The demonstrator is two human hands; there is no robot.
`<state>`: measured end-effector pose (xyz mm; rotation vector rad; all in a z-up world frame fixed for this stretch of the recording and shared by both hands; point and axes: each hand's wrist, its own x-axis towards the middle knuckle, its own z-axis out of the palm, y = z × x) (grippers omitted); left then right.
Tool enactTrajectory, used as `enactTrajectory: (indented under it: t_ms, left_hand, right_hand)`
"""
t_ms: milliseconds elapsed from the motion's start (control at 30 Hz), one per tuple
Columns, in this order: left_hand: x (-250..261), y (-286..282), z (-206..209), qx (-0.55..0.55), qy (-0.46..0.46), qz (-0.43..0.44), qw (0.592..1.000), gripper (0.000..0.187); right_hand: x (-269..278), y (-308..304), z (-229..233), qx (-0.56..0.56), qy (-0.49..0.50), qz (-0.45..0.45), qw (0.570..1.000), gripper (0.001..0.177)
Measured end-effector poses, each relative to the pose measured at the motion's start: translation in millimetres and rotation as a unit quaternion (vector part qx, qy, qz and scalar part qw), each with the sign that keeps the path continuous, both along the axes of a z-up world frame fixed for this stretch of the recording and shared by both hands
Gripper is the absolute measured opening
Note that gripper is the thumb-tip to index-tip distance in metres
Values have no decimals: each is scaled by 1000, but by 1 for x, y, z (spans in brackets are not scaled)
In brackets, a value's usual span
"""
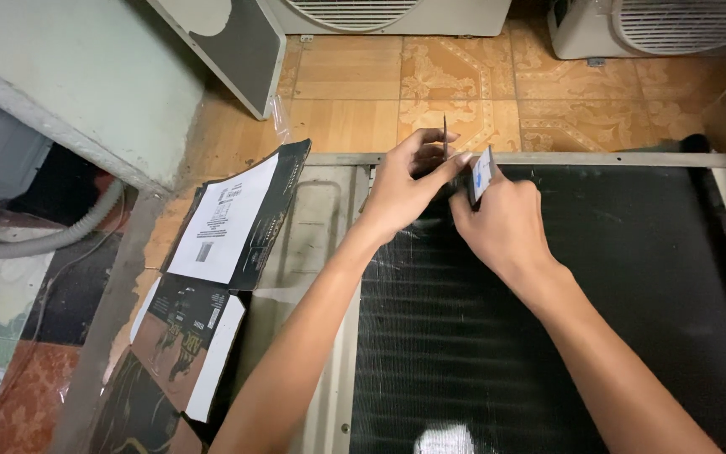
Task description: Straightening the metal fins on an air conditioner coil using a fin comb and a card
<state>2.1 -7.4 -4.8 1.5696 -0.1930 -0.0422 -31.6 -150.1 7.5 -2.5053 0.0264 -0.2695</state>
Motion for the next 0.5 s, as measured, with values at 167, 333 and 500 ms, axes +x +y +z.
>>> enactTrajectory:
  t_ms: [167,333,500]
  left_hand:
    - [-2,-1,2,9,10,9,1000,43]
    - [-5,-3,7,28,11,17,999,45]
    - [-3,-1,0,-7,13,2,1000,45]
  right_hand:
    - [0,2,0,-12,57,-26,998,37]
    - [10,0,-6,-2,46,-32,998,32]
    - [1,0,-7,65,-48,-18,997,44]
